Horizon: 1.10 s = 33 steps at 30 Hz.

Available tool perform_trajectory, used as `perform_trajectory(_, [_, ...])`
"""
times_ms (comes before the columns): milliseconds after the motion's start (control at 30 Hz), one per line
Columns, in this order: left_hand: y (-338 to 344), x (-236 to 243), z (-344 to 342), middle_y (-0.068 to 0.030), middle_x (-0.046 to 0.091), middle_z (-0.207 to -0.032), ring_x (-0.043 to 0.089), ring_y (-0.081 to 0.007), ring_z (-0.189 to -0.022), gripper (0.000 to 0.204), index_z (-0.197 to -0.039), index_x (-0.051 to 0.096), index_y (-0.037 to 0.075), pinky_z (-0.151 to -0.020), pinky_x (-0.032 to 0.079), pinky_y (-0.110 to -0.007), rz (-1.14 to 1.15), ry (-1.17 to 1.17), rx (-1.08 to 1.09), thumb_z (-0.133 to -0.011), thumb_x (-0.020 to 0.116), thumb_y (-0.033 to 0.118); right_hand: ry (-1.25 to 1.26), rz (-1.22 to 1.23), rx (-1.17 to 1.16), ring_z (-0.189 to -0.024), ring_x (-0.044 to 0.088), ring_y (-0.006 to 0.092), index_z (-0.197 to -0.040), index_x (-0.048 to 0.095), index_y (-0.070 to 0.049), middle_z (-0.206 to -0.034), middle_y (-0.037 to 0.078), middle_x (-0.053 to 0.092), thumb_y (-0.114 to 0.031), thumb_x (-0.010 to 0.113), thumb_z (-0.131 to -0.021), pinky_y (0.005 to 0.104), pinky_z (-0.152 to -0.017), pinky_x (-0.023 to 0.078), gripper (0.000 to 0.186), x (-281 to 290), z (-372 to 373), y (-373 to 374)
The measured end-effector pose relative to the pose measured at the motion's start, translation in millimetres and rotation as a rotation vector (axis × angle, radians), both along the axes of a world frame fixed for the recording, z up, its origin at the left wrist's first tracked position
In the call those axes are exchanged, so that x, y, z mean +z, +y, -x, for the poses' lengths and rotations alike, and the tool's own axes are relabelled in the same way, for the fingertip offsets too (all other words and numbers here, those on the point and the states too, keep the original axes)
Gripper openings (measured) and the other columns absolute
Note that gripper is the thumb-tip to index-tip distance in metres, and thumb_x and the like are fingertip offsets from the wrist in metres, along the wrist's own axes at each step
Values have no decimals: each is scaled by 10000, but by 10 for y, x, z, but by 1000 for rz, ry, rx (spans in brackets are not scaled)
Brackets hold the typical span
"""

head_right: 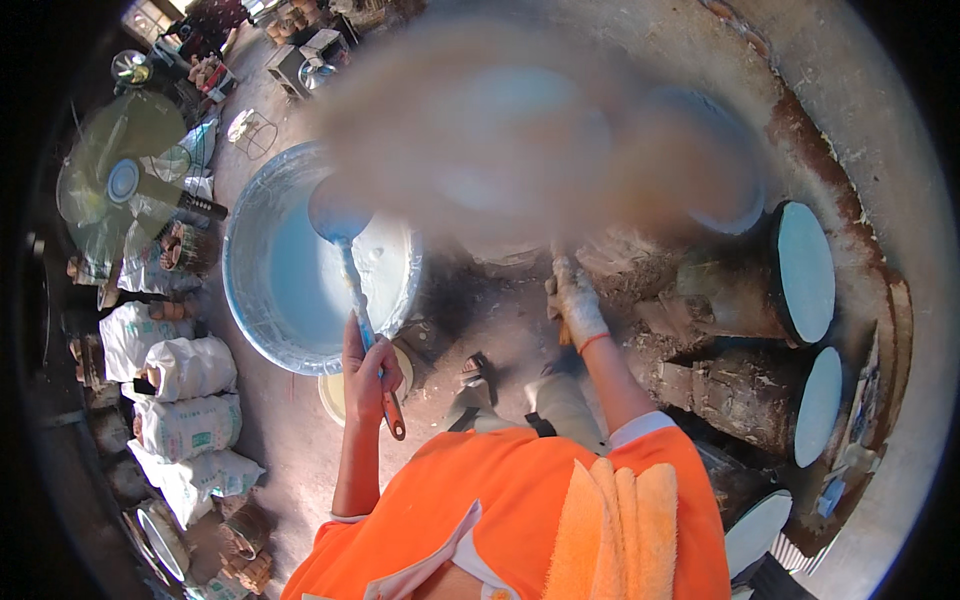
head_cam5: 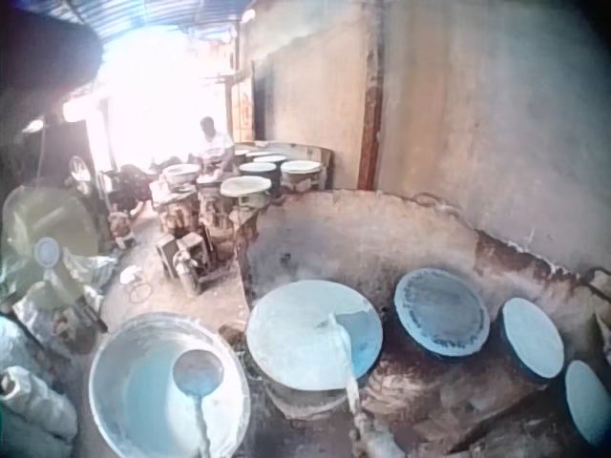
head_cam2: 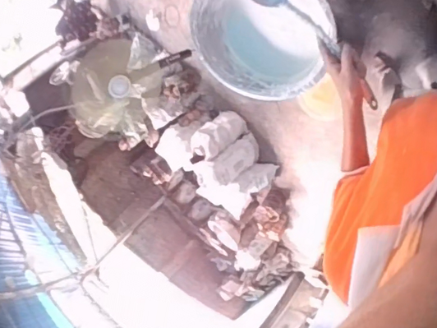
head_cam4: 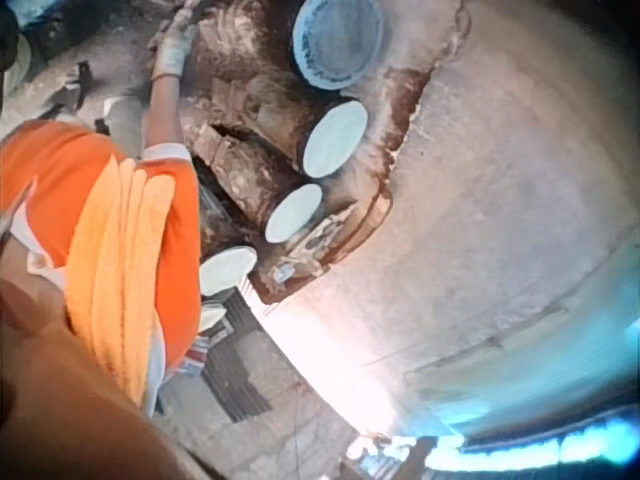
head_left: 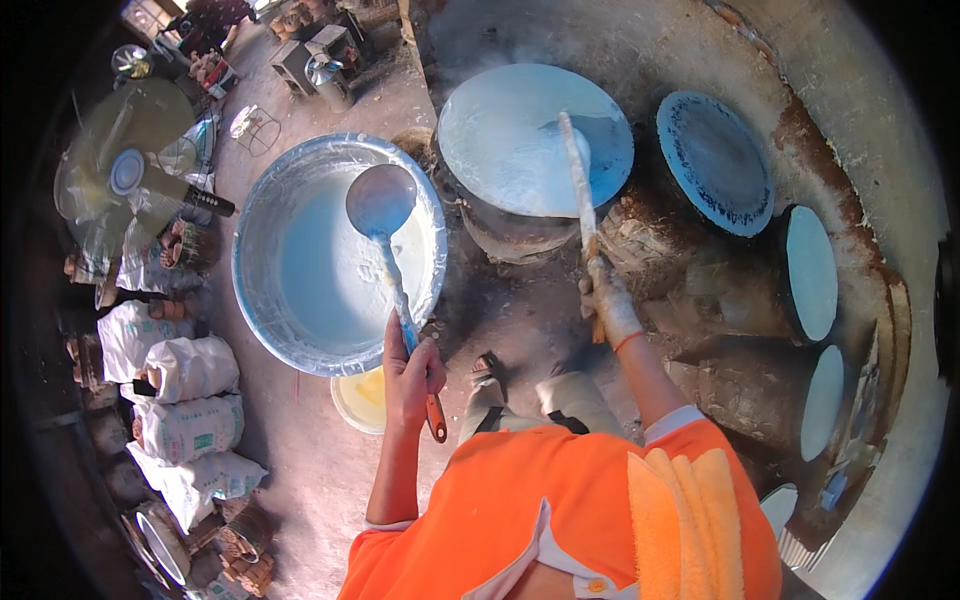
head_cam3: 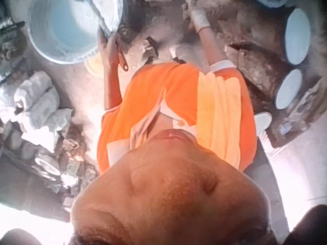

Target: The person ladles batter onto multiple hot griddles and spreads it into thin, round crepes. They flip the crepes with a spatula and remove finished ones, placing them into a stack while continuing to cook new batches.

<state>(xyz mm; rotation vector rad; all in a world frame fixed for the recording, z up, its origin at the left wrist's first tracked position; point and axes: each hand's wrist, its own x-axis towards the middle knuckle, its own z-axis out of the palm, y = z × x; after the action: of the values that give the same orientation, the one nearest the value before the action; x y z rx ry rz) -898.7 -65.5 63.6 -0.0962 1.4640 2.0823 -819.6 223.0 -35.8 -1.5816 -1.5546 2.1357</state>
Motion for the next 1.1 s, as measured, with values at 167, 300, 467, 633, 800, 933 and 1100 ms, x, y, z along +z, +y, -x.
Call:
perform_trajectory(167, [214,45,-44,-12,417,-602,348,-64,-375,649,-1370,220,137,-328,262,-189,28,67,66,-770,387,-47,237,61,183,-430,488,86,-829,519,-116,-625,-12,541,-472,549,-831,232,-363,398,357,191,219,-252])
perform_trajectory(300, [545,219,-168,-25,424,-615,338,-72,-359,635,-1357,246,127,-325,282,-199,21,48,96,-761,378,-50,138,143,479,-419,455,65,-799,506,-138,-606,-31,518,-444,547,-843,230,-340,372,312,-231,82,-170])
perform_trajectory(467, [698,322,-206,-16,412,-587,334,-70,-357,605,-1361,227,148,-333,294,-201,39,65,79,-811,398,-36,190,87,323,-382,411,66,-839,521,-146,-572,-29,493,-422,533,-859,223,-327,326,276,-326,-368,701])
perform_trajectory(633, [820,254,-81,2,398,-560,340,-64,-372,616,-1363,195,137,-336,298,-203,65,119,5,-840,487,-4,126,-208,454,-386,384,86,-746,502,-115,-514,-15,415,-585,481,-814,239,-358,322,476,5,-38,1197])
perform_trajectory(800, [949,256,-32,-18,448,-689,374,-63,-401,664,-1364,188,125,-336,305,-204,27,89,-71,-796,486,-48,101,-293,600,-513,490,113,-852,549,-74,-570,11,497,-506,482,-854,292,-436,396,437,8,-145,393])
perform_trajectory(933, [988,245,24,-24,443,-670,363,-70,-386,685,-1366,190,127,-338,306,-209,47,71,-116,-745,404,-70,122,-928,664,-555,539,176,-908,606,-39,-633,94,575,-370,465,-892,330,-515,431,361,-465,-563,911])
perform_trajectory(1100, [1311,268,45,-24,432,-636,336,-70,-374,672,-1351,210,127,-342,299,-216,20,68,-166,-734,384,-74,184,-900,571,-634,577,287,-914,611,-19,-662,152,590,-467,452,-870,378,-561,439,477,-66,-124,1473])
